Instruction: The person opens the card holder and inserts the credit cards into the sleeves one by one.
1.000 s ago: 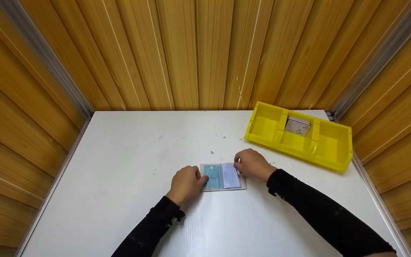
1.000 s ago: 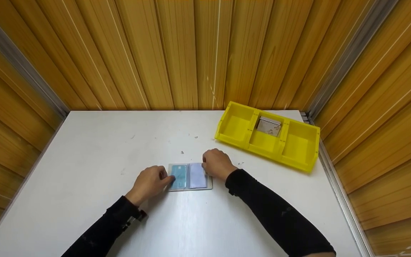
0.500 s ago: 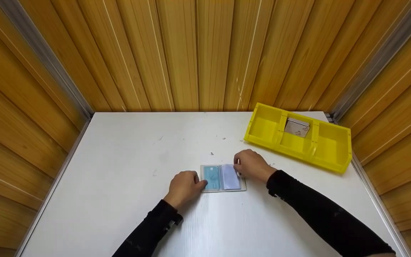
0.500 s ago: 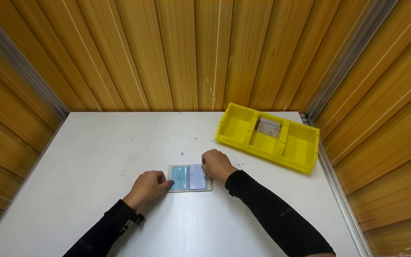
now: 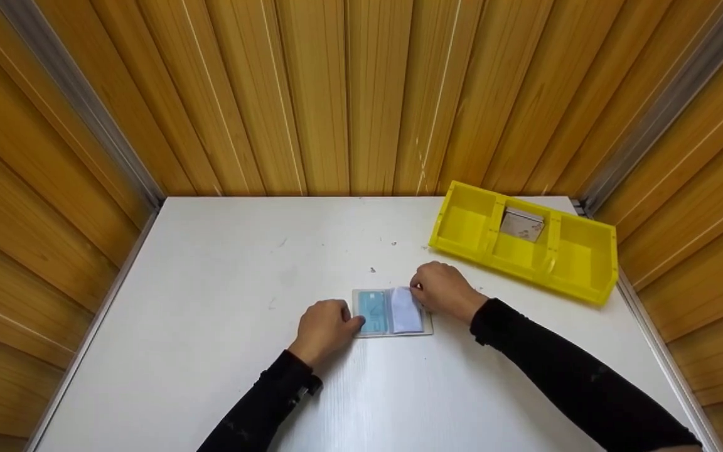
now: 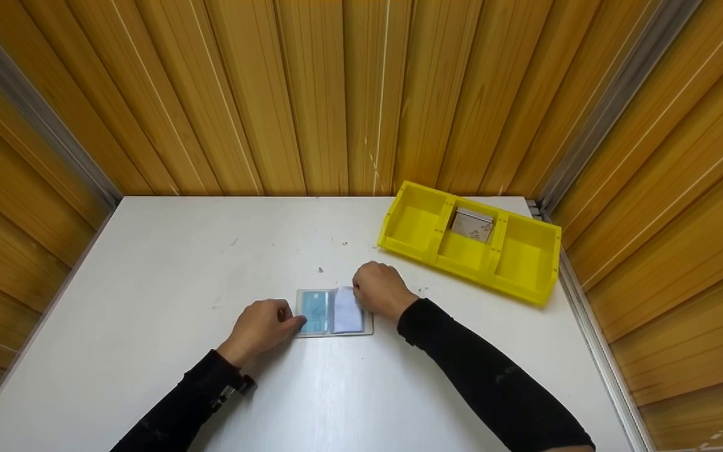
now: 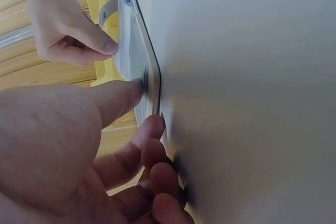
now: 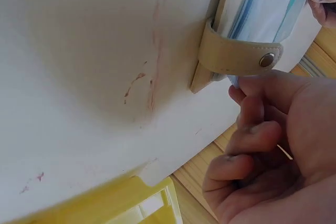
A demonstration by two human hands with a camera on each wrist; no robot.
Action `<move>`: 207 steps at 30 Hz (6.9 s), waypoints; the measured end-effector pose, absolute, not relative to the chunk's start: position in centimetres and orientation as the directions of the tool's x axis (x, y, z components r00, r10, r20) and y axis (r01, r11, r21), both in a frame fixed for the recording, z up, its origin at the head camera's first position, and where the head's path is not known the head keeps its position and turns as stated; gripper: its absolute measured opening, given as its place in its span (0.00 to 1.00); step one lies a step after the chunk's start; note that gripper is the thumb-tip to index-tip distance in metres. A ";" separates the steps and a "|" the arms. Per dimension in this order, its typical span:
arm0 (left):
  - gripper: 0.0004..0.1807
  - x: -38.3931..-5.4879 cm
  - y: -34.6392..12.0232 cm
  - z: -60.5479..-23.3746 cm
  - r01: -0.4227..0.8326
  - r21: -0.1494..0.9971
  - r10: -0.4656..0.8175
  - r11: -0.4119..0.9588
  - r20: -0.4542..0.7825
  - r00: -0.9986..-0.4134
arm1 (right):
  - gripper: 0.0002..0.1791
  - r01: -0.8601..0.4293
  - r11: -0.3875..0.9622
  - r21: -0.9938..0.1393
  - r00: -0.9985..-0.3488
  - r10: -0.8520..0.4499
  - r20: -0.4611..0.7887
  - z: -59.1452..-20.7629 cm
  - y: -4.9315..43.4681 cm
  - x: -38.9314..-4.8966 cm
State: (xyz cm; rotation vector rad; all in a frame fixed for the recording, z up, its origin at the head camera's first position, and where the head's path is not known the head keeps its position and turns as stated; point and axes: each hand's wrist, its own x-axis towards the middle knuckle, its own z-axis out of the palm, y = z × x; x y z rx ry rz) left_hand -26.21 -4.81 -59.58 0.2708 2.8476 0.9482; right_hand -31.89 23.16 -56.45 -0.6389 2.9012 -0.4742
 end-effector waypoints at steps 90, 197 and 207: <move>0.19 -26.6 -5.0 -59.4 0.208 0.616 0.300 0.759 -0.048 -0.953 | 0.18 -0.016 0.918 -0.396 -0.990 -0.071 -0.125 -47.9 32.9 -35.9; 0.19 -26.4 -4.9 -60.0 0.199 0.616 0.289 0.762 -0.048 -0.956 | 0.11 -0.073 0.997 -0.025 -0.977 -0.067 0.204 -52.0 45.7 -39.5; 0.18 -26.5 -4.8 -60.0 0.203 0.608 0.293 0.768 -0.051 -0.955 | 0.10 -0.129 0.991 -0.031 -0.974 -0.121 0.191 -50.1 46.4 -38.6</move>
